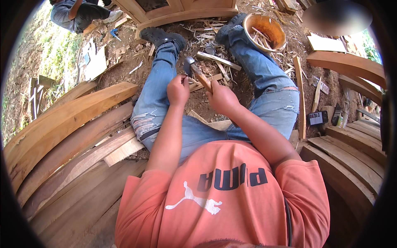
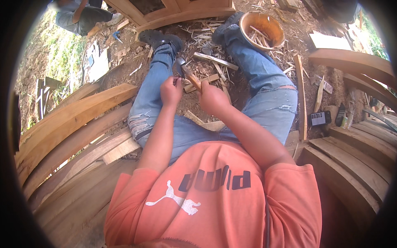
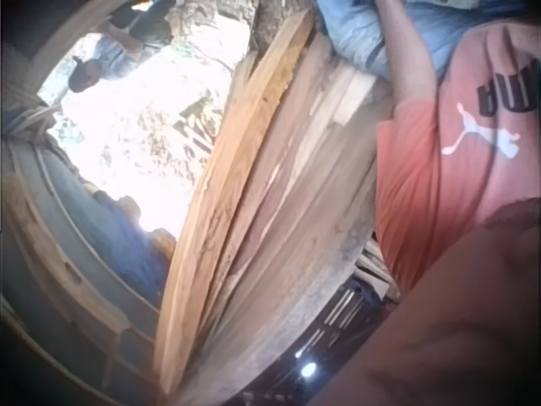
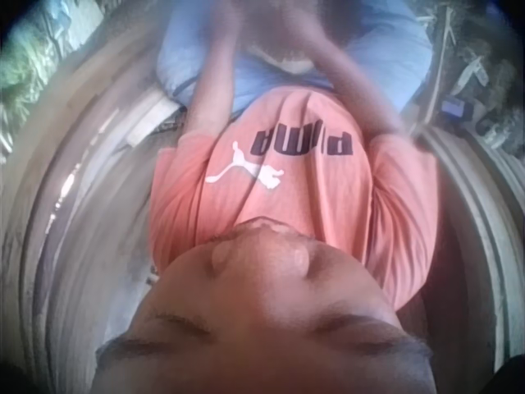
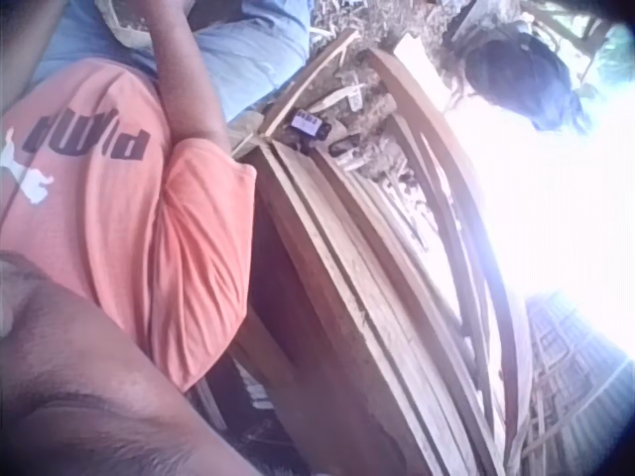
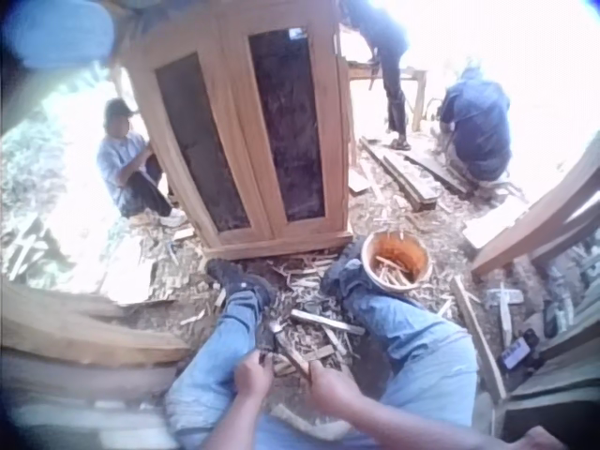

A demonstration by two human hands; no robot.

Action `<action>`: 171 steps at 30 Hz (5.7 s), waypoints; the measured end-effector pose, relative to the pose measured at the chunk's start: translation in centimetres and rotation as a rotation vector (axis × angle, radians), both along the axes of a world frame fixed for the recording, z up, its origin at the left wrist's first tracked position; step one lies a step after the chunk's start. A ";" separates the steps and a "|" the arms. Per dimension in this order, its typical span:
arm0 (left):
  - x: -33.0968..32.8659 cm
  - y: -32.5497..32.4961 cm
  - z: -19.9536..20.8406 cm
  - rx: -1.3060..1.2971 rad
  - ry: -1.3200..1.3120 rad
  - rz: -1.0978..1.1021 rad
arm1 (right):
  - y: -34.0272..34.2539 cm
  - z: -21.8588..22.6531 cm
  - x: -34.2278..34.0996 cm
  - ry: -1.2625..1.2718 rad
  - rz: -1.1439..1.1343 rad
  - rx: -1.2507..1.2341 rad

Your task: The person sits on the ground and uses a hammer to tap a small wooden stick, then switches to a curved blade to shave and shape the stick. The person continues to refine the stick's edges and surface while seated.

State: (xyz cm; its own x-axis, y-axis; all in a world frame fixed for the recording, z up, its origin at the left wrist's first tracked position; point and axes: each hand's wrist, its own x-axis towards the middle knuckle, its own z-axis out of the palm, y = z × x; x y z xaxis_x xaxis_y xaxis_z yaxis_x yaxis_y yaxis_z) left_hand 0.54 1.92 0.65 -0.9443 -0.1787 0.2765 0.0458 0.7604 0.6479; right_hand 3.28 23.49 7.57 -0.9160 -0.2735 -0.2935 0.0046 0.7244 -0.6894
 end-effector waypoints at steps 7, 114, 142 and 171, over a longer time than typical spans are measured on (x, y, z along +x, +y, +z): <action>0.0 0.1 0.1 -0.034 -0.003 0.008 | -0.2 -0.2 -0.1 -0.029 -0.023 -0.003; -0.3 0.2 0.4 0.016 -0.001 -0.014 | 1.0 -0.1 0.1 0.013 -0.075 -0.059; 0.4 0.0 0.1 -0.003 -0.017 -0.022 | 1.1 -0.5 0.9 0.048 -0.010 0.002; -0.7 0.2 -0.2 -0.086 0.086 -0.035 | 1.7 0.1 0.7 0.077 -0.056 -0.038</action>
State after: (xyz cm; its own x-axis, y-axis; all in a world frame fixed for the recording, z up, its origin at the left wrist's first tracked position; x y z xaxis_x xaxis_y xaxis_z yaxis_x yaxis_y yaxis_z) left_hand -0.15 2.13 0.49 -0.9217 -0.1185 0.3693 0.1256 0.8097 0.5732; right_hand 3.98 25.20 7.66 -0.9497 -0.2305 -0.2121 -0.0095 0.6978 -0.7162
